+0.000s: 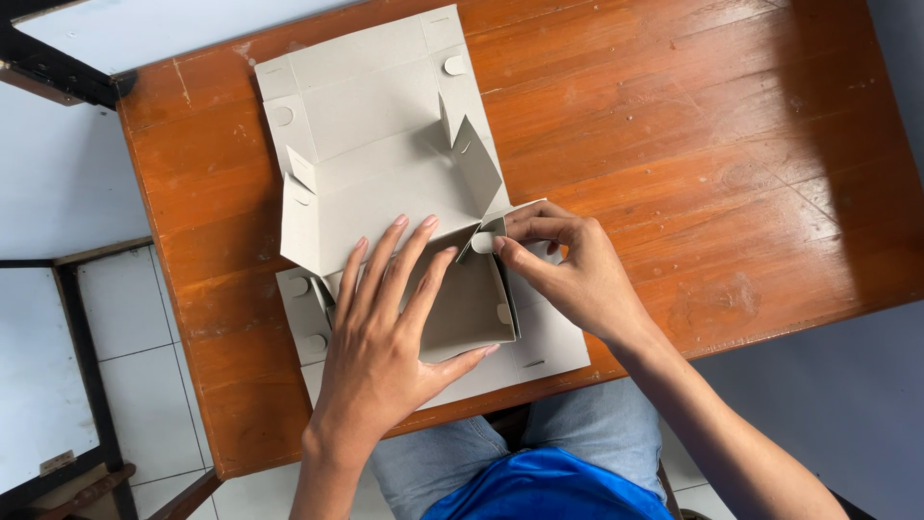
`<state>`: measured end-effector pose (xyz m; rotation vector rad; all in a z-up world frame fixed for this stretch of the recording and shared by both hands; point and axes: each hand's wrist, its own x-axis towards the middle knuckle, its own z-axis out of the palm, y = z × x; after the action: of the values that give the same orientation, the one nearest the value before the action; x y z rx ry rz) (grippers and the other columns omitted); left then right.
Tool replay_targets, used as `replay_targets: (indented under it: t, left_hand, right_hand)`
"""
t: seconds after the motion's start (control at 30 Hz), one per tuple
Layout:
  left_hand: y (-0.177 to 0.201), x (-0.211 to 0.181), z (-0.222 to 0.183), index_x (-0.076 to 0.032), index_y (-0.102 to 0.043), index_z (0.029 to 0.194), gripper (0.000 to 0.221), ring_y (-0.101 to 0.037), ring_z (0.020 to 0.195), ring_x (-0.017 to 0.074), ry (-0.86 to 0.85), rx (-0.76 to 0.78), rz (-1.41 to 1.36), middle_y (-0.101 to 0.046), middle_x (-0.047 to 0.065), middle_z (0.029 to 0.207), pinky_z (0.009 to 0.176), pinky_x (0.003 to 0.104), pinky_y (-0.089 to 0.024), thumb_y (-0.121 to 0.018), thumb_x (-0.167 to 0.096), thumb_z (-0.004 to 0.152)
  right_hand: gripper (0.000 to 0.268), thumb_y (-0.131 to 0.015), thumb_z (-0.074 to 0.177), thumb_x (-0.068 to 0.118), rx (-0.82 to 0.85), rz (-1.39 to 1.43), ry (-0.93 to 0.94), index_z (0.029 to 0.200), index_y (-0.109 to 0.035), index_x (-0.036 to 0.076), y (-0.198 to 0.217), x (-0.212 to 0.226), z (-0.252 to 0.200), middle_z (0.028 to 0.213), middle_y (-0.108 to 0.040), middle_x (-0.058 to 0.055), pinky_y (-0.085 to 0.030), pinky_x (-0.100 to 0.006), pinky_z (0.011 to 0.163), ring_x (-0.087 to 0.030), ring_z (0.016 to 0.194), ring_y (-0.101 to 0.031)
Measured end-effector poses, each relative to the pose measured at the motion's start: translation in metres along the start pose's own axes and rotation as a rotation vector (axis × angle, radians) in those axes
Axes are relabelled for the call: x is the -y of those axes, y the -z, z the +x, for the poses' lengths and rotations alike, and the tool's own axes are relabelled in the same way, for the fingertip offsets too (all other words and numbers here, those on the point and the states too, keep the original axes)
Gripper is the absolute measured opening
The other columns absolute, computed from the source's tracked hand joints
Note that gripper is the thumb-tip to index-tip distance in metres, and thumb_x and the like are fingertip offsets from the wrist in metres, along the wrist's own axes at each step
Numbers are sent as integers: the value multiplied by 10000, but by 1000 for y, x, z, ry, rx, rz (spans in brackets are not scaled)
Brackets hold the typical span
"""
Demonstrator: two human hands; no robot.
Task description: Assembling a cardboard box from a flat template by folding and tucking flaps.
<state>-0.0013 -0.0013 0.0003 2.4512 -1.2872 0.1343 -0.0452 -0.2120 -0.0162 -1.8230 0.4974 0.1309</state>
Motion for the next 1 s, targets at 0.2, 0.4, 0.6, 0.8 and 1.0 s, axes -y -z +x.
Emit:
replay_targets:
  t: [0.2,0.4,0.6,0.8,1.0]
  left_hand:
    - [1,0,1,-120,-564,1426,771,-394,1488,395,-9,31,-18,-418,180,1584,1228,606,-291,-785,-604,868]
    - [1,0,1,-172,-601,1402,697,-403,1478,413,-27,24,-28,-419,202,1576,1217,620,-295,-797,-577,869]
    - [-1,1,1,-229,-583,1435,699,-399,1479,409,-32,24,-8,-417,193,1582,1212,626,-300,-777,-606,879]
    - [-2,1,1,-200,-591,1413,721,-407,1467,433,-52,-3,-16,-423,211,1572,1210,650,-311,-836,-588,857]
    - [-1,2,0,-185,-590,1416,717,-403,1463,433,-38,7,2,-418,213,1575,1205,620,-317,-811,-588,865]
  right_hand:
    - [206,-663,914,316,-16,-63,-3,936,-839,211,2,3,-1,1032,-758,93,-387,-263,787,-44,890,-605]
    - [188,-719,886,370,-21,-84,-46,832,-827,226,2,8,1,922,-751,122,-384,-262,793,-27,863,-613]
    - [175,-754,893,274,19,14,-107,799,-817,141,4,7,3,853,-726,45,-411,-243,684,-76,692,-544]
    - [224,-733,904,248,50,-21,-101,726,-761,115,7,11,4,874,-718,28,-414,-250,683,-83,696,-546]
    - [368,-626,928,413,-44,-306,61,1033,-827,123,11,27,-15,1090,-820,-3,-484,-278,769,-101,962,-725]
